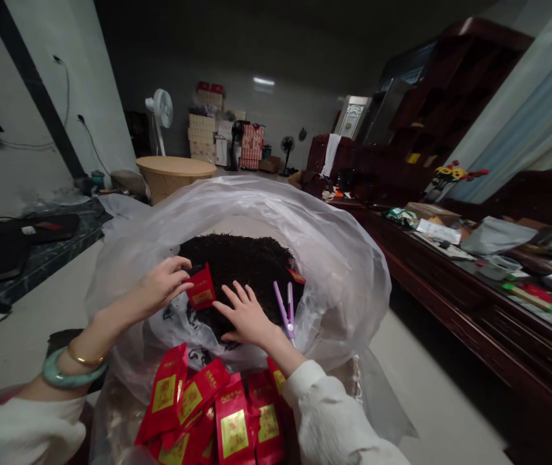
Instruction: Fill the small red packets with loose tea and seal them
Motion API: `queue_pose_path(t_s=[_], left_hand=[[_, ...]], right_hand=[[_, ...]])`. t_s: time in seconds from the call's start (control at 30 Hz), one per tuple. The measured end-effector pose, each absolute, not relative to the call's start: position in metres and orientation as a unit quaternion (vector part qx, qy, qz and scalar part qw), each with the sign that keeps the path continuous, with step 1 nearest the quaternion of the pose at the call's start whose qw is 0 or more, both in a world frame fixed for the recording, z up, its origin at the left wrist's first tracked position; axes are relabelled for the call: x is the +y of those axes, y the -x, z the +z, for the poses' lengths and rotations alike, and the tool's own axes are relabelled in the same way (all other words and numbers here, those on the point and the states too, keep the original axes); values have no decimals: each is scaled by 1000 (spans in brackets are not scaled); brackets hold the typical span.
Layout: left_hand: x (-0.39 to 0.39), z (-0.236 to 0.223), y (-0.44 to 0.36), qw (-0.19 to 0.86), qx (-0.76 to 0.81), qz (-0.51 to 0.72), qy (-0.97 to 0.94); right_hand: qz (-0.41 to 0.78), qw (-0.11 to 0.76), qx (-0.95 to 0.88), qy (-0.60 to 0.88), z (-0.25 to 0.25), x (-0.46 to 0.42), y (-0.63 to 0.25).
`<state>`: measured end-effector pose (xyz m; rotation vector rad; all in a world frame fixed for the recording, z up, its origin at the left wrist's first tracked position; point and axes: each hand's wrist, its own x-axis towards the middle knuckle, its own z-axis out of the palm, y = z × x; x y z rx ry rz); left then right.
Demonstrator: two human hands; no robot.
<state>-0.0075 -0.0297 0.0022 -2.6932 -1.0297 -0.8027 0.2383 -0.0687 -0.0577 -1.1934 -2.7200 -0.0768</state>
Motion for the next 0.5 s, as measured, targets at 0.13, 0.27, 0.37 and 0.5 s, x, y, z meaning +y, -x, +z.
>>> queue_pose_path(t_s=[0.13, 0.27, 0.37, 0.5], left_hand=[[-30, 3, 8, 75, -324, -242, 911], [-32, 13, 16, 77, -336, -219, 913], [-34, 18, 20, 89, -338, -218, 911], [-39, 18, 18, 65, -313, -232, 919]], right_hand=[[-31, 20, -926, 376, -54, -62, -231], [-55, -2, -938, 343, -43, -61, -222], [-74, 0, -936, 343, -36, -60, -218], [-69, 17, -922, 380, -33, -54, -223]])
